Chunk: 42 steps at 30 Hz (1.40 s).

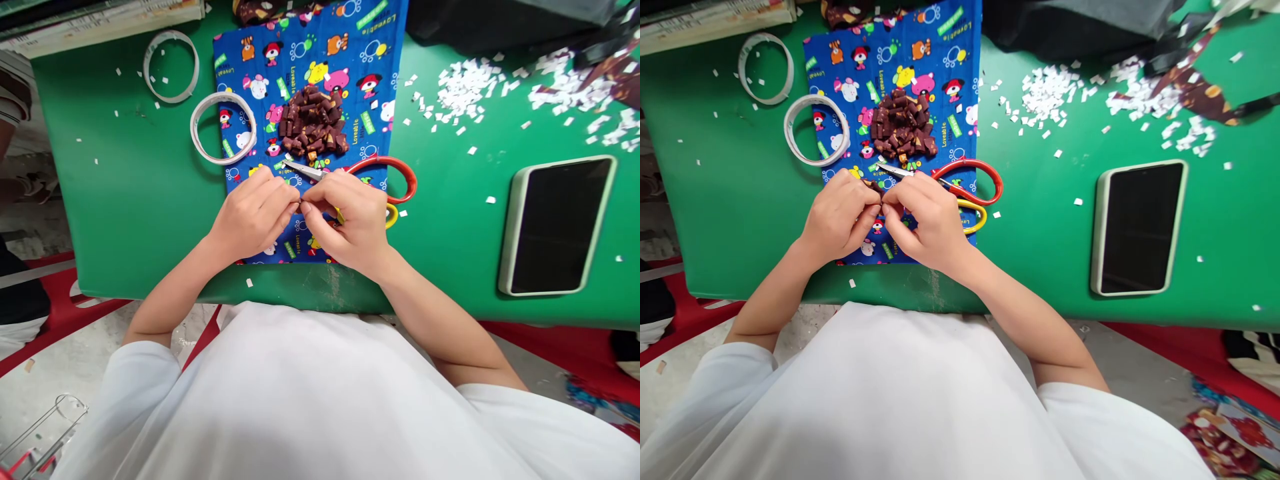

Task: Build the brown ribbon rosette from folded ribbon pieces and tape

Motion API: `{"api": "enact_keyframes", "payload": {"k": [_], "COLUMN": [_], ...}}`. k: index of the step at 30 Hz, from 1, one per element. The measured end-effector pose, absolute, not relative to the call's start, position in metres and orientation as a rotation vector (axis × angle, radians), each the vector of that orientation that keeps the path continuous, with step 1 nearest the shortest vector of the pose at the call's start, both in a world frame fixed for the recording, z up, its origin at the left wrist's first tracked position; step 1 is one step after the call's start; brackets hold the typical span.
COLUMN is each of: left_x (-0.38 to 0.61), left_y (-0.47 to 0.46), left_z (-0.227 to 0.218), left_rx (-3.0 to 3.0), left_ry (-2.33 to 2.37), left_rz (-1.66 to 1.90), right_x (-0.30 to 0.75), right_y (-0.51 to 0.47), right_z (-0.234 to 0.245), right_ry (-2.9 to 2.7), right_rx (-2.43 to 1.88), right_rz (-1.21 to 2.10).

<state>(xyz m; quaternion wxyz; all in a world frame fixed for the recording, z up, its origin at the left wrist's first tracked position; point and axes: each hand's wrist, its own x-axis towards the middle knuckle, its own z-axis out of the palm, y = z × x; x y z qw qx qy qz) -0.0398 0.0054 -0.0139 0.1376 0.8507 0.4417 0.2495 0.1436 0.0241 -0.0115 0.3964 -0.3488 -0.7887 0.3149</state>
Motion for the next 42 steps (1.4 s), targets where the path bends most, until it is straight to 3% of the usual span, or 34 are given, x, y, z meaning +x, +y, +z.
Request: {"api": "enact_keyframes", "payload": {"k": [42], "left_x": [-0.0353], "left_y": [0.0031], "left_z": [-0.0075], "left_rx": [2.354], "left_ry": [1.216], "left_rz": [0.756], "right_x": [0.1438], "right_y": [0.0245], "right_z": [-0.0104], "right_ry": [-1.967], "right_rx": [-0.827], "right_rz": [0.904]}}
